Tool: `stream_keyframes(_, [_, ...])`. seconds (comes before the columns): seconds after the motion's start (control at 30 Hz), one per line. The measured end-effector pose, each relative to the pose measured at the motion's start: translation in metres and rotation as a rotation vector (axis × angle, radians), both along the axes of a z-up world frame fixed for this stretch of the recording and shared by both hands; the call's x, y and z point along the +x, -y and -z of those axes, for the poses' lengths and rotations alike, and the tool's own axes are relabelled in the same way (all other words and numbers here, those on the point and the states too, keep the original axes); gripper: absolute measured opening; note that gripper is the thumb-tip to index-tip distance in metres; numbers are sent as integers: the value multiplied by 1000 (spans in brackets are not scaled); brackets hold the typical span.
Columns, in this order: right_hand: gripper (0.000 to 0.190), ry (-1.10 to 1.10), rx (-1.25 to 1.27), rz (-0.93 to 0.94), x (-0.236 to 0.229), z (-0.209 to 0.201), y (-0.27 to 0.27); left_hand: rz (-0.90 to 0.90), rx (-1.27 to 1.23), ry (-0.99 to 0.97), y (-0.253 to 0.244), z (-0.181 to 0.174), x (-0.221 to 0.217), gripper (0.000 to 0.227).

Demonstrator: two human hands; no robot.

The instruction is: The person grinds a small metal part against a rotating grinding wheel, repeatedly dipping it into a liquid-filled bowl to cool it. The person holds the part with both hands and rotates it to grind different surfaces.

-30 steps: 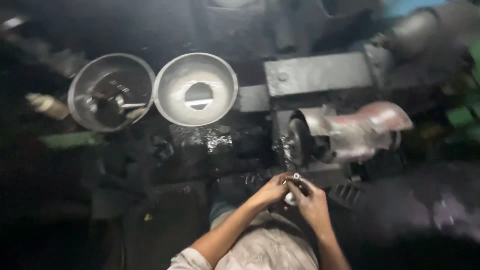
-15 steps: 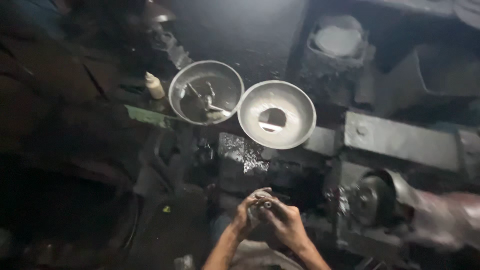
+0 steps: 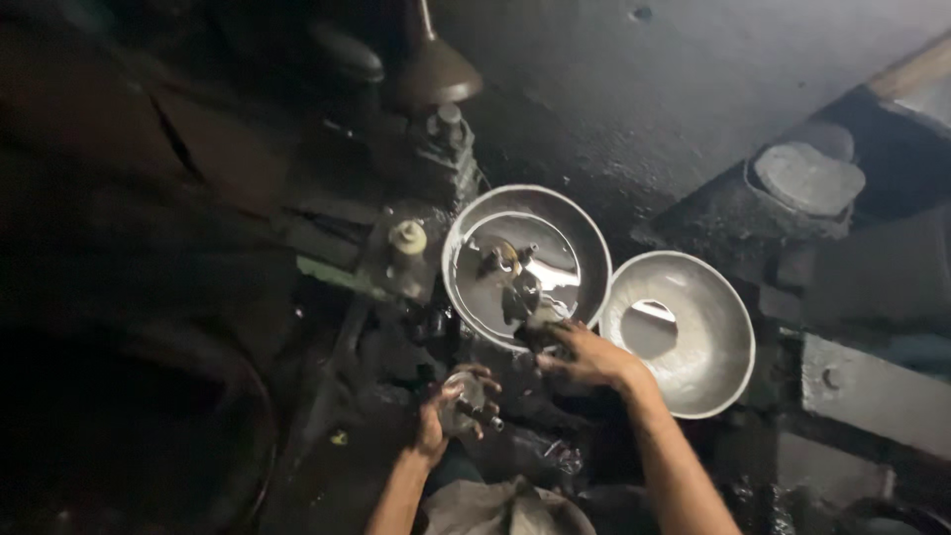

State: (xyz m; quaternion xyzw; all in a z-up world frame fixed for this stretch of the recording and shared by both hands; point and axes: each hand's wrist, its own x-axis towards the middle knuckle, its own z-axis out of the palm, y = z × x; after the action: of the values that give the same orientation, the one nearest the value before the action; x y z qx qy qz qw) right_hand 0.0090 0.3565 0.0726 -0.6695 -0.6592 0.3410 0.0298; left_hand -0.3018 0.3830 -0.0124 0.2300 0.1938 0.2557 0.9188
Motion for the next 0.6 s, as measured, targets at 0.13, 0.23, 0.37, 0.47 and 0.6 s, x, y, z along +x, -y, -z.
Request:
stream_keyframes(0.13, [96,-73,-90,-247,-1,14,-8,10,35,64,-65,-24,18,64])
stream_keyframes(0.23, [80,-24,64,-116,0,12,-6,-1,70,69,-97,-38,37,60])
stream_keyframes(0.37, [23,-379,237,413,26,-31,-10,-15,95,-135,-120,-52,74,54])
stream_keyframes(0.47, [25,-421,437,705,24,-67,-21,-6,124,-280,-125,-53,111,54])
stream_keyframes(0.6, [59,-199,874,509,-29,-73,-56,-7,-11,-384,-126,-49,159,53])
